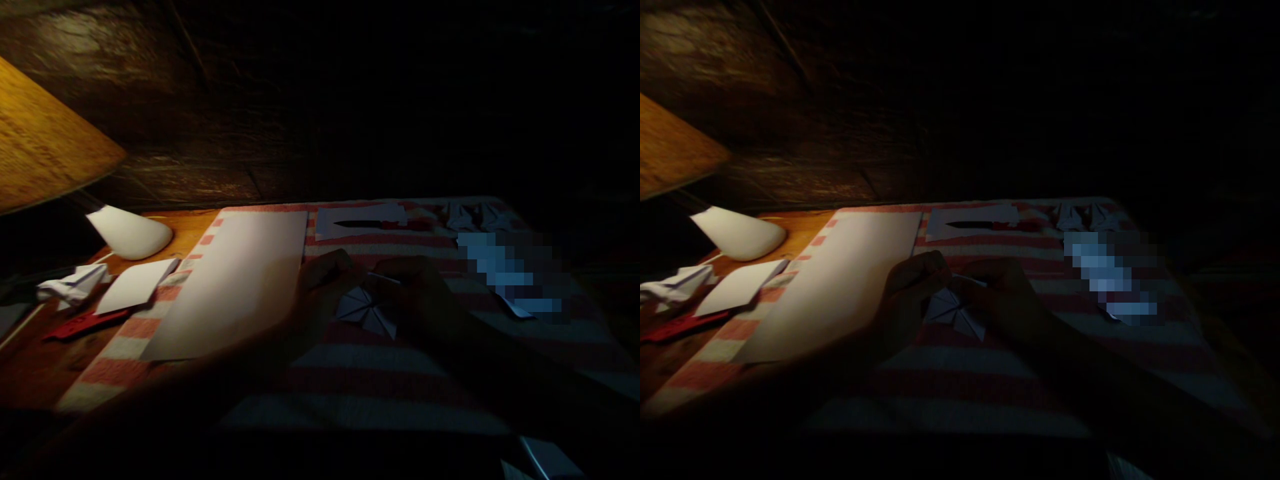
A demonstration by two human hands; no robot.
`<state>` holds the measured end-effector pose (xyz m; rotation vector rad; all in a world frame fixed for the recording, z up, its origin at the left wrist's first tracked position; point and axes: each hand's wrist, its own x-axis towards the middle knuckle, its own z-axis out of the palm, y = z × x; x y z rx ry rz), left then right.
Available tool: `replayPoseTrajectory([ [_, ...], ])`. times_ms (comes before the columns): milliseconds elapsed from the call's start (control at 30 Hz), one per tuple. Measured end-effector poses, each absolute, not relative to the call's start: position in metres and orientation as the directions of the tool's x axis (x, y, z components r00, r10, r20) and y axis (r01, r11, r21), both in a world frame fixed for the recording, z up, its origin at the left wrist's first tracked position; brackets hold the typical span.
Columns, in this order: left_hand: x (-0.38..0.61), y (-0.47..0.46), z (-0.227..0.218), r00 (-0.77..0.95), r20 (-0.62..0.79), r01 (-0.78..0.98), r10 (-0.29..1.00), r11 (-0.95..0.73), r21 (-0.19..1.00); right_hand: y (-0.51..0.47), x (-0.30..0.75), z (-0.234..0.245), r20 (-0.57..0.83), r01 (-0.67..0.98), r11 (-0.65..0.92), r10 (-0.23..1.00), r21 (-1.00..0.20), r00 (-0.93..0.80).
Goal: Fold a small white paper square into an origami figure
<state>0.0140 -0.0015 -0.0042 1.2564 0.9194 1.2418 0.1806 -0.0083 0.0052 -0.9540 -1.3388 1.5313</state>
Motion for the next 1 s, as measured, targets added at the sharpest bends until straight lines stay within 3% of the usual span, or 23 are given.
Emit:
replayPoseTrajectory([
  [233,0.015,-0.002,-0.005,0.155,0.076,-0.202,0.985,-0.044,0.978,-0.008,0.177,-0.003,-0.067,-0.228,-0.146,0.944,-0.963,-0.322],
  [633,0.015,0.002,-0.006,0.188,-0.063,-0.367,0.980,0.130,0.921,-0.005,0.177,0.000,-0.080,-0.129,-0.132,0.935,-0.983,-0.345],
  [833,0.015,0.004,-0.008,0.100,-0.052,-0.272,0.994,0.078,0.959,0.003,0.181,-0.010,-0.099,0.073,-0.078,0.928,-0.994,-0.358],
  [1000,0.016,0.004,-0.007,0.088,-0.045,-0.242,0.995,0.065,0.968,0.005,0.182,-0.007,-0.130,0.063,-0.115,0.925,-0.991,-0.356],
])
